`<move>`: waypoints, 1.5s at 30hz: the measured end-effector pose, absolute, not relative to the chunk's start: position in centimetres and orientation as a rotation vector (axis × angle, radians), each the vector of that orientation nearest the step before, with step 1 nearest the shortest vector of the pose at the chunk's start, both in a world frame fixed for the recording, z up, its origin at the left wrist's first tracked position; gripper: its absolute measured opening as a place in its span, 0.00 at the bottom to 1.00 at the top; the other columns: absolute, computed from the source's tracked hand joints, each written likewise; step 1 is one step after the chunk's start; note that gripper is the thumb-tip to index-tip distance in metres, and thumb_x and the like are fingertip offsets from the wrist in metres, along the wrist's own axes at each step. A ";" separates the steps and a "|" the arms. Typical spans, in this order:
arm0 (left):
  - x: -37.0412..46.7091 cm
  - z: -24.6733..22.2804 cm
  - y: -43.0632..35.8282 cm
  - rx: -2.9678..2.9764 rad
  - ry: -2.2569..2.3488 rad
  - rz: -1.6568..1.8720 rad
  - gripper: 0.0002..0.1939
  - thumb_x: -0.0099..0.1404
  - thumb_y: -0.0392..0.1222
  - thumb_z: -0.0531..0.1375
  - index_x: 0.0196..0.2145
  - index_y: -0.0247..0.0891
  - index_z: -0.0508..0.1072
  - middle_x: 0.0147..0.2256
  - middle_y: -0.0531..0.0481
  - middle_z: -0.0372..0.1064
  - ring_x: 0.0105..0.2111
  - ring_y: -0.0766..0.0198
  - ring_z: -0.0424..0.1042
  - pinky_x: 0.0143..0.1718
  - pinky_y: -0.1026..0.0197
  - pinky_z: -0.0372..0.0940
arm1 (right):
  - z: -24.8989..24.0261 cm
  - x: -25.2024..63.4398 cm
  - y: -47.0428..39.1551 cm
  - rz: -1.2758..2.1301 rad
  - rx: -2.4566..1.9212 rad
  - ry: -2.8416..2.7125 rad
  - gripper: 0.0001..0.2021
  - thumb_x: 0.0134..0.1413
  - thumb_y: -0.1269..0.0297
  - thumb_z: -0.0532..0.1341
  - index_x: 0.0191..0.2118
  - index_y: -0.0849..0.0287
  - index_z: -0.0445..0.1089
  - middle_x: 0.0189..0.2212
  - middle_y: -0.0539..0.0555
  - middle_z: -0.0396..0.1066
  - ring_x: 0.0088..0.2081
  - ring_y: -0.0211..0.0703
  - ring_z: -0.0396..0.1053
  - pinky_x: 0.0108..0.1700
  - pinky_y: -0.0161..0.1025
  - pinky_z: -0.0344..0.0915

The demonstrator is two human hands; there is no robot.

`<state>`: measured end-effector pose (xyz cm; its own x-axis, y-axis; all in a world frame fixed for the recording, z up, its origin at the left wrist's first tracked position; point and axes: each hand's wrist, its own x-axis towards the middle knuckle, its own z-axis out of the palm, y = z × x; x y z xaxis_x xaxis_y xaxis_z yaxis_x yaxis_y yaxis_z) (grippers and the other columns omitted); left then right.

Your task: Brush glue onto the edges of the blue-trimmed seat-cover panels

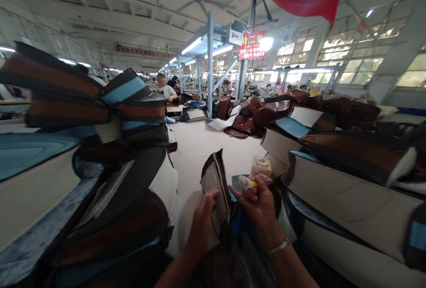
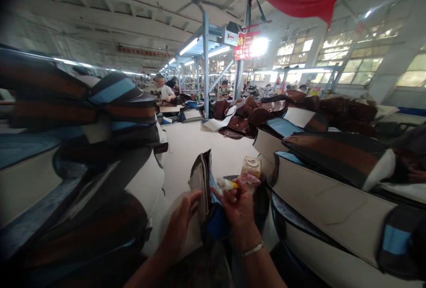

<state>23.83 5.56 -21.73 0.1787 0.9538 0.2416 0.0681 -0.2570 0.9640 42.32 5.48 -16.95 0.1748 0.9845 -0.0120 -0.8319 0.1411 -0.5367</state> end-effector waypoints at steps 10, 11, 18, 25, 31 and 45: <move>24.5 -22.5 1.2 1.810 1.040 1.311 0.15 0.71 0.48 0.57 0.45 0.37 0.77 0.41 0.43 0.68 0.44 0.53 0.71 0.48 0.51 0.68 | -15.6 41.1 5.2 1.213 -0.575 -0.467 0.18 0.50 0.59 0.70 0.26 0.57 0.58 0.14 0.35 0.54 0.14 0.26 0.48 0.43 0.49 0.76; 24.1 -21.4 1.6 1.808 1.022 1.308 0.14 0.71 0.48 0.57 0.40 0.37 0.78 0.38 0.44 0.68 0.41 0.54 0.71 0.46 0.52 0.68 | -14.5 41.5 4.9 1.174 -0.591 -0.496 0.17 0.50 0.59 0.70 0.27 0.57 0.59 0.14 0.36 0.55 0.14 0.26 0.48 0.39 0.44 0.76; 21.0 -15.0 2.3 1.729 0.892 1.162 0.14 0.67 0.48 0.61 0.29 0.37 0.76 0.32 0.49 0.65 0.36 0.57 0.68 0.39 0.58 0.64 | -6.9 41.1 2.4 0.963 -0.679 -0.857 0.11 0.50 0.63 0.72 0.32 0.58 0.69 0.24 0.44 0.67 0.19 0.27 0.58 0.23 0.27 0.61; 20.3 -14.3 2.0 1.682 0.822 1.081 0.09 0.66 0.44 0.61 0.31 0.37 0.75 0.36 0.48 0.66 0.38 0.57 0.67 0.42 0.59 0.62 | -5.4 39.9 3.5 0.450 -0.960 -1.809 0.10 0.61 0.61 0.63 0.29 0.56 0.69 0.24 0.47 0.65 0.28 0.39 0.64 0.51 0.46 0.68; 19.6 -14.8 2.9 1.653 0.798 1.063 0.11 0.66 0.46 0.61 0.30 0.36 0.74 0.33 0.50 0.63 0.36 0.58 0.65 0.39 0.59 0.61 | -5.0 40.7 2.6 0.228 -0.843 -1.880 0.08 0.64 0.65 0.59 0.31 0.54 0.65 0.26 0.46 0.64 0.32 0.40 0.66 0.61 0.52 0.62; 19.4 -14.2 3.6 1.699 0.865 0.992 0.12 0.69 0.47 0.58 0.30 0.37 0.69 0.32 0.52 0.63 0.35 0.60 0.65 0.38 0.60 0.60 | -6.1 43.2 2.1 -0.003 -0.950 -1.872 0.06 0.64 0.68 0.59 0.33 0.53 0.65 0.28 0.48 0.68 0.45 0.46 0.72 0.60 0.51 0.64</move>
